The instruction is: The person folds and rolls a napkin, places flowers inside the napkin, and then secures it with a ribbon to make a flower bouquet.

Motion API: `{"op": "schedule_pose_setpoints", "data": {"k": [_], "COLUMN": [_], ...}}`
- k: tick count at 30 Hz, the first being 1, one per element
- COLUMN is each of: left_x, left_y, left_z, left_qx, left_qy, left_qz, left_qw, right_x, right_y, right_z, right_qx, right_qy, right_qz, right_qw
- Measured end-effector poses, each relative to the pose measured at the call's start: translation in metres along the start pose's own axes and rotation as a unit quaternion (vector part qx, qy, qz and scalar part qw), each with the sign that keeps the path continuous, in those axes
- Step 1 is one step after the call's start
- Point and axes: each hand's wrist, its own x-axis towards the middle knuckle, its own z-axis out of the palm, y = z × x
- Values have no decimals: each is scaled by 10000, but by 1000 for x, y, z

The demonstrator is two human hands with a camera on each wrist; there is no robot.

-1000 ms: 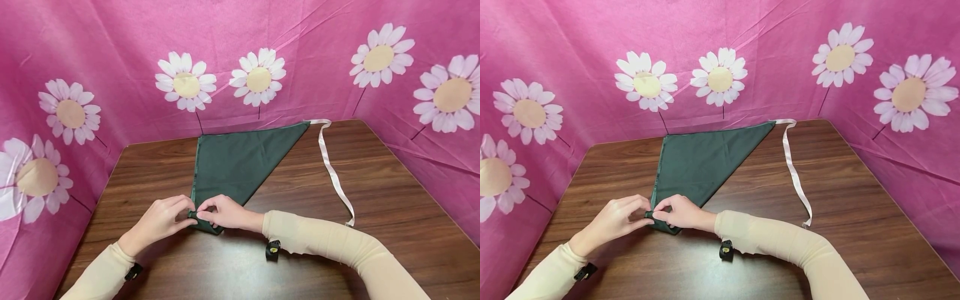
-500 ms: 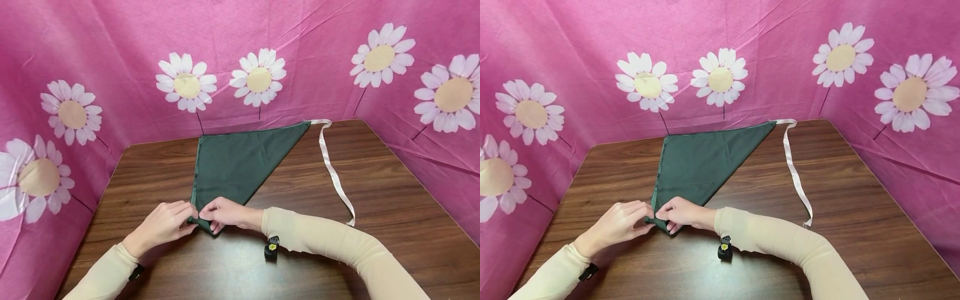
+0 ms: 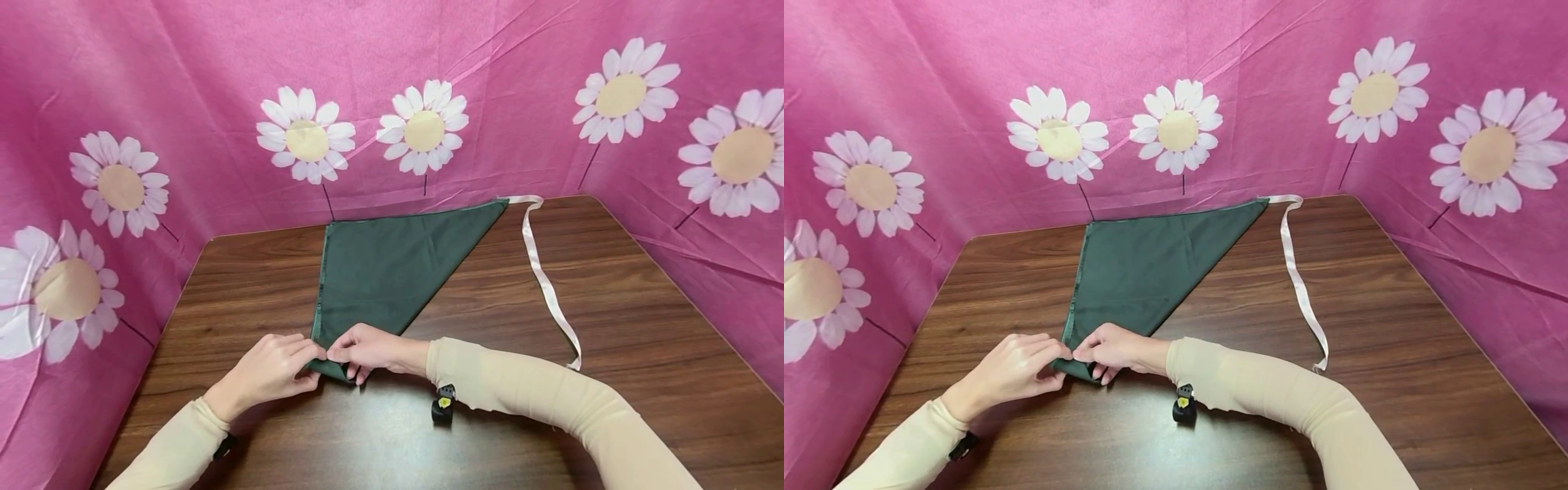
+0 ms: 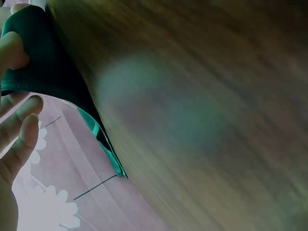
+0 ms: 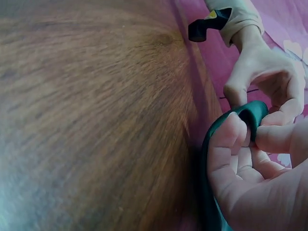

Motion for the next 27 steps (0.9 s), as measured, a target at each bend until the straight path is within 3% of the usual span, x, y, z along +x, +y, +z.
{"op": "schedule_pose_setpoints", "data": {"k": [8,14,18,20,24,27], "left_x": [-2,-3,-4,-4,-3,-2], "left_y": [1,0,-2,-4,-7,-9], "left_z": [2,3,3,3,1,1], "left_qx": [-224,-732,-1182,-1392,-1725,-1984], "left_qy": [90,32,-287,-471,-815,-1010], "left_qz": [32,-429,-885,-1071,-1326,-1414], "left_qw": [9997,9964,9886,9833,9726,9646], "right_x": [-1,-1,-5,-7,-10,-10], "right_y": [2,4,3,3,2,1], "right_z": [0,-3,-5,-5,-3,-1], "right_qx": [-290,-398,-1134,-1805,-3332,-3957], "right_qy": [43,52,96,137,369,586], "right_qz": [-89,-262,-602,-910,-1667,-2007], "right_qw": [9995,9989,9917,9793,9273,8943]}}
